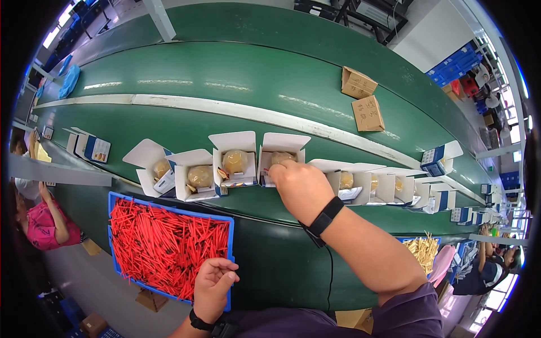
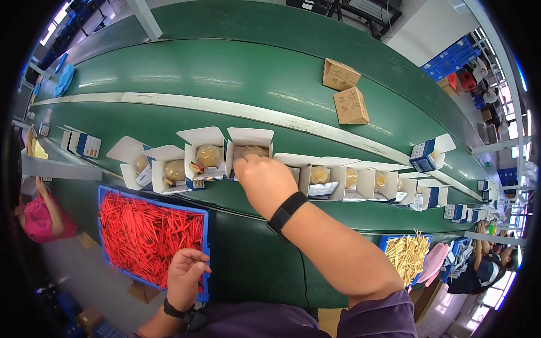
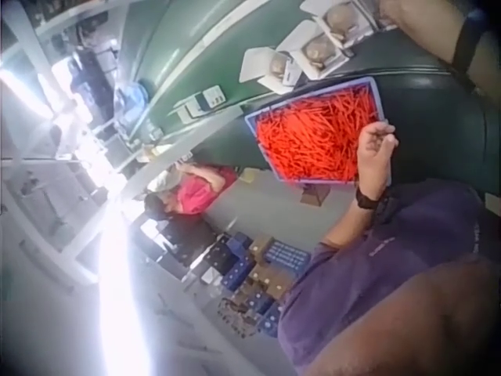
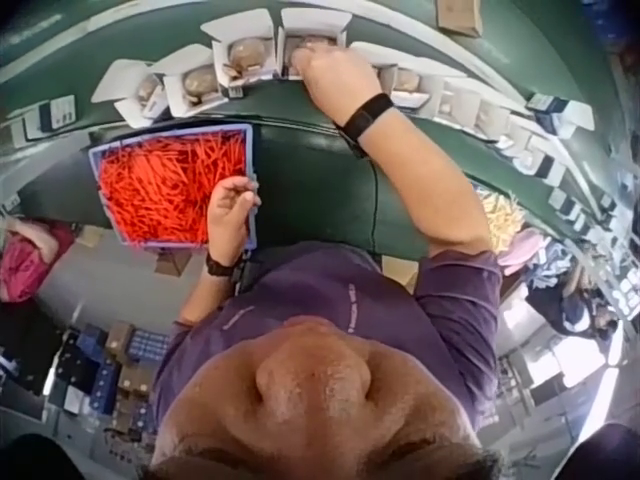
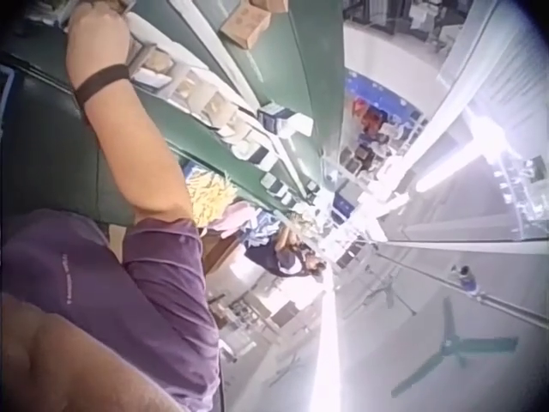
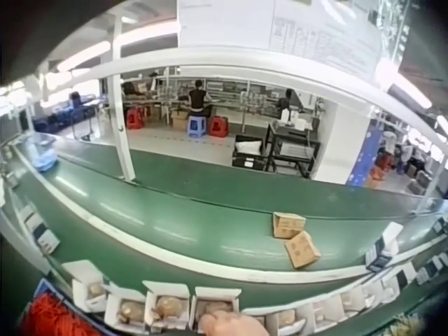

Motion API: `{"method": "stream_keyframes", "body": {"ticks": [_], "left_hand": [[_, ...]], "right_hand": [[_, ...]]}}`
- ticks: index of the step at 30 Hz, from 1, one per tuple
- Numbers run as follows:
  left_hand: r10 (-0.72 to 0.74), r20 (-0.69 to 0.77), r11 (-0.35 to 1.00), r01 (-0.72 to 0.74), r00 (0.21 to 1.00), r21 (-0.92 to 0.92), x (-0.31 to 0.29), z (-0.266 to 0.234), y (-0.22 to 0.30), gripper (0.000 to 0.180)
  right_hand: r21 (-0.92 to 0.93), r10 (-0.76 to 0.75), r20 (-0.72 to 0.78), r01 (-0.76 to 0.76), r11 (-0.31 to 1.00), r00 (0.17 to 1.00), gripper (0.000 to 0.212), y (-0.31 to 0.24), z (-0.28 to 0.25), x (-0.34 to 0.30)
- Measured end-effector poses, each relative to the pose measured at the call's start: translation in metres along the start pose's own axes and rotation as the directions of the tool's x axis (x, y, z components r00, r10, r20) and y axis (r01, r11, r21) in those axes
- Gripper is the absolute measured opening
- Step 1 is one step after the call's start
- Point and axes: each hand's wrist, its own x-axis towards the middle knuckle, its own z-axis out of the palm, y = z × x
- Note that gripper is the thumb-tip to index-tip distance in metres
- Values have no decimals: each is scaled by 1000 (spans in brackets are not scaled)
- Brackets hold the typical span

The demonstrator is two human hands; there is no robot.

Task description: Assembling small components by joining yellow rods with red caps and placing them into boxes at a factory assembly line.

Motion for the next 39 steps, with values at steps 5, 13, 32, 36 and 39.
{"method": "stream_keyframes", "body": {"ticks": [5,13,32,36,39], "left_hand": [[11,-6,1000,-11,1000,-6,-2,-5,-1,27],[12,-33,1000,-13,999,-20,-10,-8,-1,25],[70,-121,997,-72,990,-15,-47,-34,-4,26],[89,-148,996,-90,985,-1,-54,-36,-6,29],[227,-93,887,-167,969,431,-52,-40,2,32]], "right_hand": [[18,12,67,-13,1000,998,6,-3,1,4],[134,214,96,-225,965,972,11,-16,12,51],[-31,59,334,-52,998,941,10,-25,21,61],[-31,66,356,-59,998,932,10,-28,21,73],[23,65,362,-79,997,930,13,-35,7,70]]}}
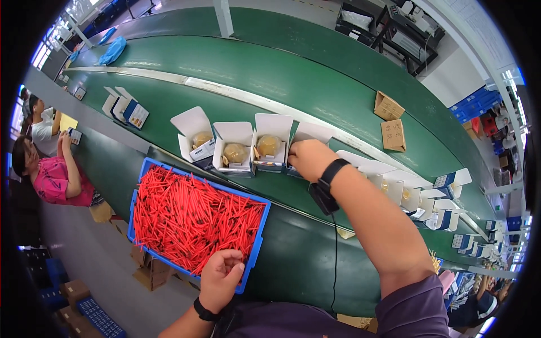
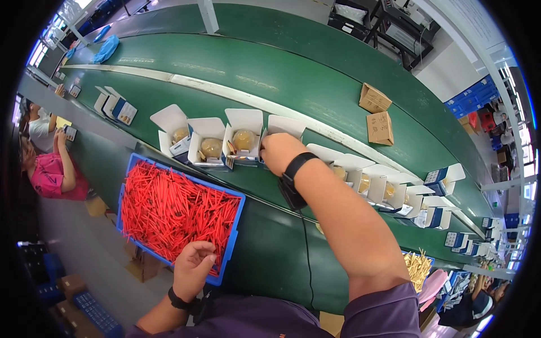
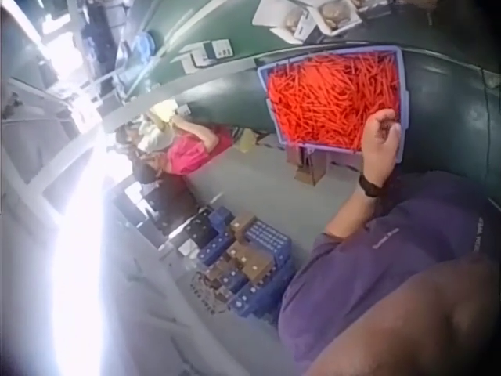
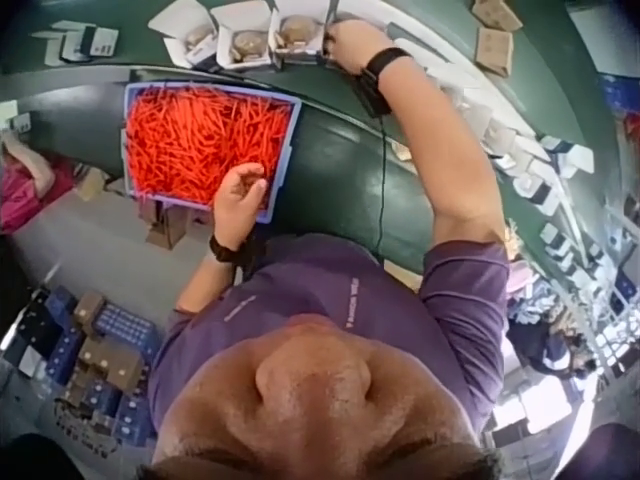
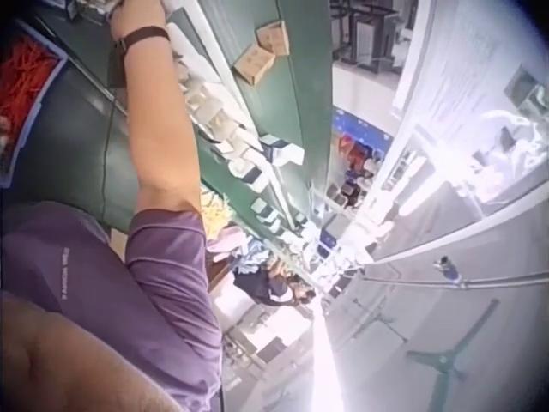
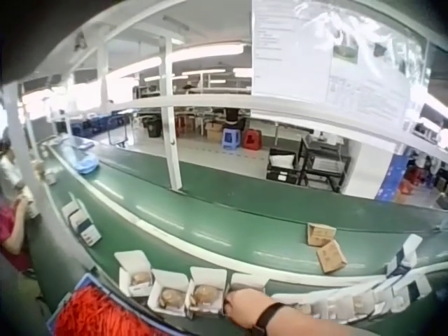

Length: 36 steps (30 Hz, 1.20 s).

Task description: Assembling small components by joining yellow rods with red caps and placing them into boxes at a factory assembly line.

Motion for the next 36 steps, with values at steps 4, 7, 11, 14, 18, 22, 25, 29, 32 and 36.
{"method": "stream_keyframes", "body": {"ticks": [4,7,11,14,18,22,25,29,32,36], "left_hand": [[319,98,711,-307,943,633,26,5,17,37],[370,164,445,-329,915,833,33,7,13,39],[323,210,311,-313,923,897,48,17,-11,38],[410,289,287,-423,865,860,56,11,-25,32],[439,318,270,-461,841,845,59,-10,-38,22],[344,304,376,-427,889,822,65,-34,-40,18],[359,245,506,-408,901,760,71,-36,-46,23],[364,128,745,-371,922,554,52,-29,-30,33],[68,-55,983,-57,996,175,51,-19,-13,28],[-46,91,913,79,995,-399,44,-13,2,20]], "right_hand": [[180,-21,-219,61,982,975,21,-3,-14,-46],[365,-5,-526,231,902,851,23,-29,-17,-111],[554,279,-552,95,827,786,21,-9,-2,-230],[603,580,-467,-239,761,667,19,33,25,-312],[549,722,-495,-469,691,484,19,93,59,-397],[630,880,-428,-630,454,206,19,126,73,-453],[525,911,-393,-783,333,124,19,158,92,-478],[301,856,-479,-878,371,198,24,196,128,-498],[282,855,-447,-866,413,263,21,204,137,-514],[255,866,-427,-884,392,260,15,198,127,-495]]}}
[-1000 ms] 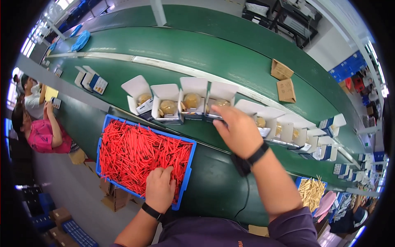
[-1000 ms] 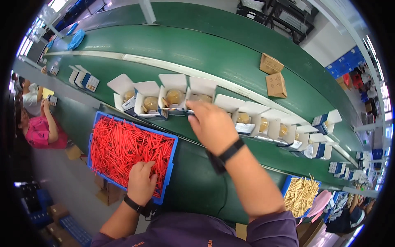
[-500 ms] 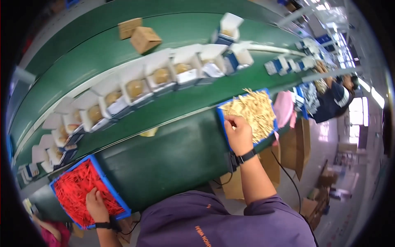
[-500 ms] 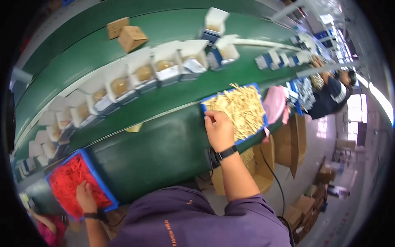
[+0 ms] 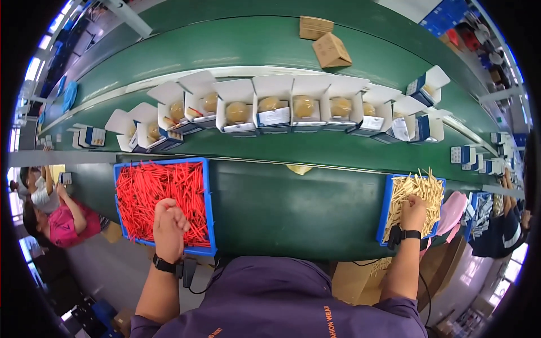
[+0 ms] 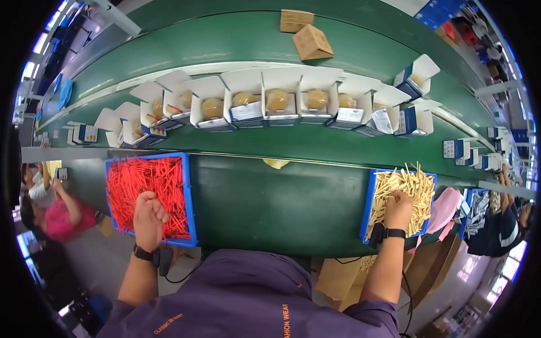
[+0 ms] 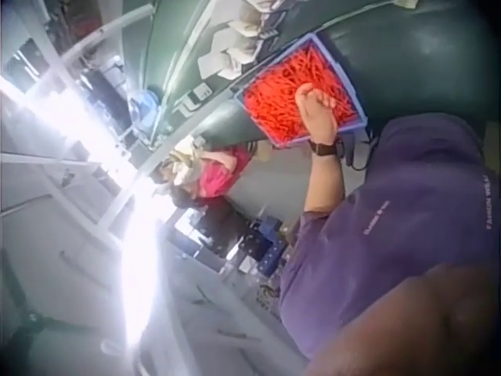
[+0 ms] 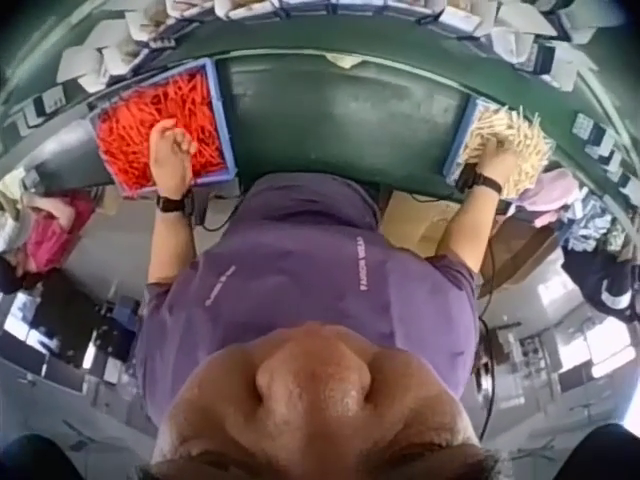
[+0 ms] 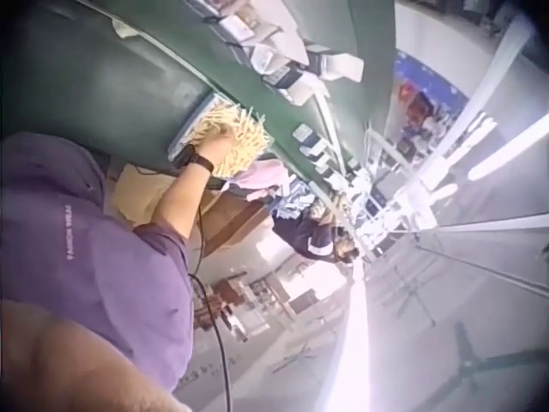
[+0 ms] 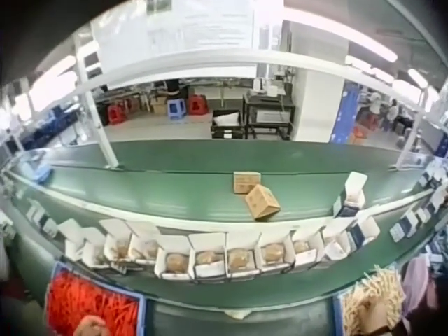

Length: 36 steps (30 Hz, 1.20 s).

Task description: Assembling small components by joining yellow rods with red caps and placing them into boxes at a factory assembly line.

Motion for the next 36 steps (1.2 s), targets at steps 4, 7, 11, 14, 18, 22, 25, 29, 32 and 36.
{"method": "stream_keyframes", "body": {"ticks": [4,7,11,14,18,22,25,29,32,36], "left_hand": [[-64,74,995,70,995,-75,6,30,6,28],[-164,315,962,222,935,-157,16,50,3,40],[-246,264,969,233,933,79,14,87,5,37],[-257,335,965,260,907,38,12,101,0,35],[-158,325,951,233,932,-206,25,96,-9,30],[-129,254,906,218,959,-364,30,94,-15,24],[-148,210,929,209,966,-305,28,89,-20,22],[-190,180,961,221,965,-169,24,79,-26,21],[-243,218,916,297,945,-270,25,76,-29,20],[-225,152,884,268,962,-384,30,73,-31,21]], "right_hand": [[29,-107,-114,111,993,988,13,-25,-27,-1],[548,0,-59,32,836,998,11,-70,-55,-19],[898,-286,389,-291,330,876,10,-212,-51,-72],[846,-524,533,-400,354,664,9,-303,-40,-107],[773,-568,623,-532,345,538,10,-343,-22,-120],[687,-537,688,-676,266,488,10,-363,-4,-134],[692,-528,668,-698,181,525,10,-370,2,-136],[738,-543,591,-672,66,596,10,-378,8,-134],[724,-566,582,-689,35,584,13,-381,13,-134],[820,-644,533,-524,231,550,19,-388,15,-134]]}}
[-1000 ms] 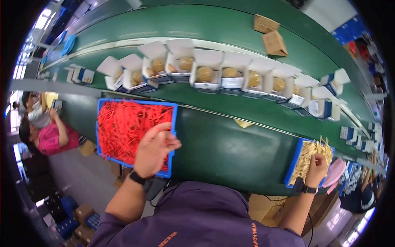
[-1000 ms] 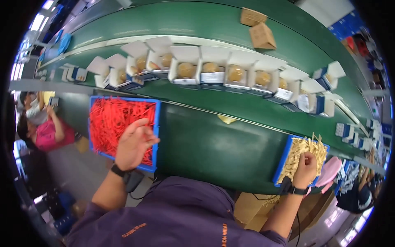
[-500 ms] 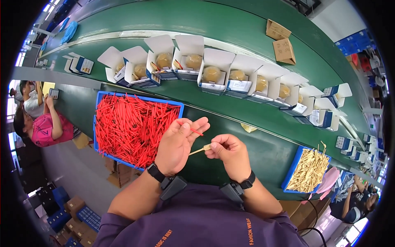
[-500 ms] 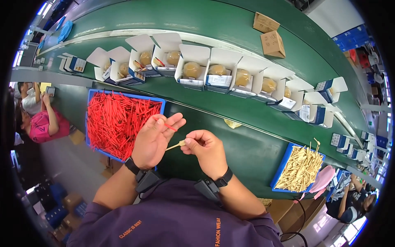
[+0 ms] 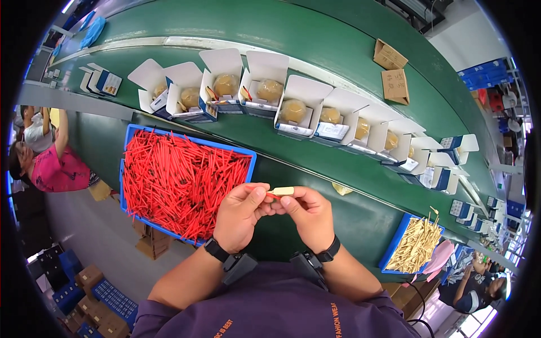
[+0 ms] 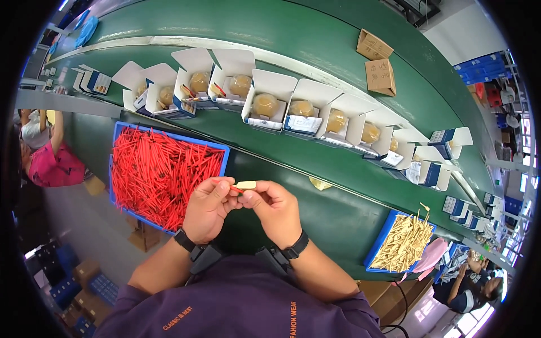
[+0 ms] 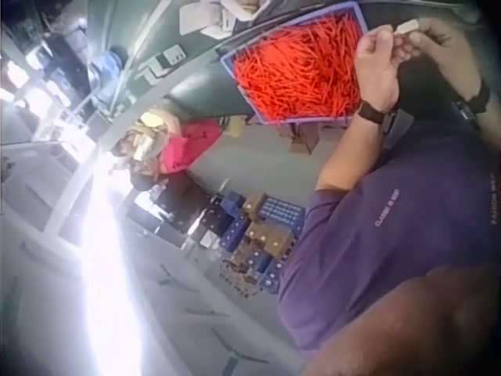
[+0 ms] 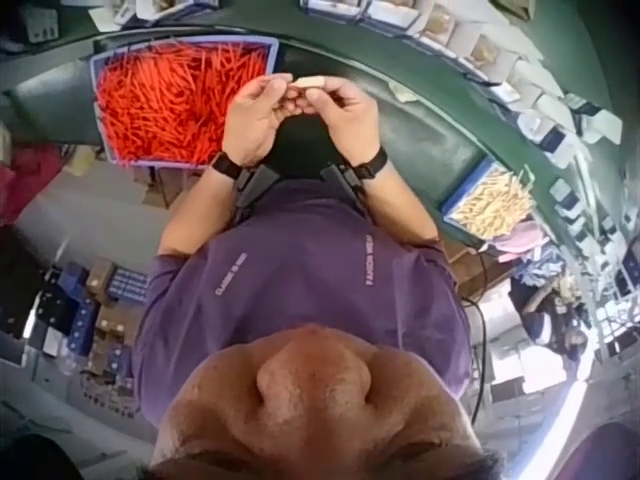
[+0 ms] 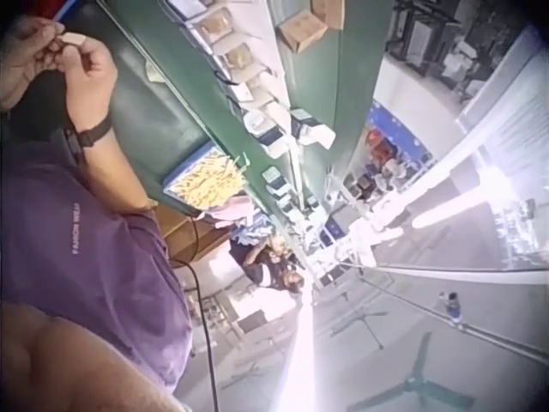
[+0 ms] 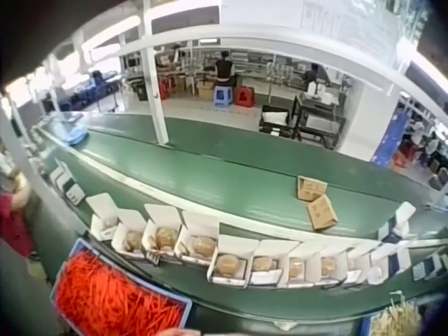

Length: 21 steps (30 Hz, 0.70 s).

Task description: Assembling small components by joining yellow rods with red caps and placing them into boxes at a factory assembly line.

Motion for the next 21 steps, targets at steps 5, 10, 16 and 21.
{"method": "stream_keyframes", "body": {"ticks": [5,10,16,21], "left_hand": [[18,22,999,-17,1000,-39,3,-2,6,21],[-4,23,999,3,1000,51,3,-3,14,19],[10,85,972,-30,996,235,-3,-3,14,17],[112,80,927,-133,990,350,-8,-4,8,16]], "right_hand": [[34,-8,84,6,999,996,25,-16,13,9],[-90,36,74,-29,996,997,25,-23,10,25],[-164,90,116,-71,984,989,19,-24,4,28],[-69,112,129,-104,992,985,13,-24,0,27]]}}
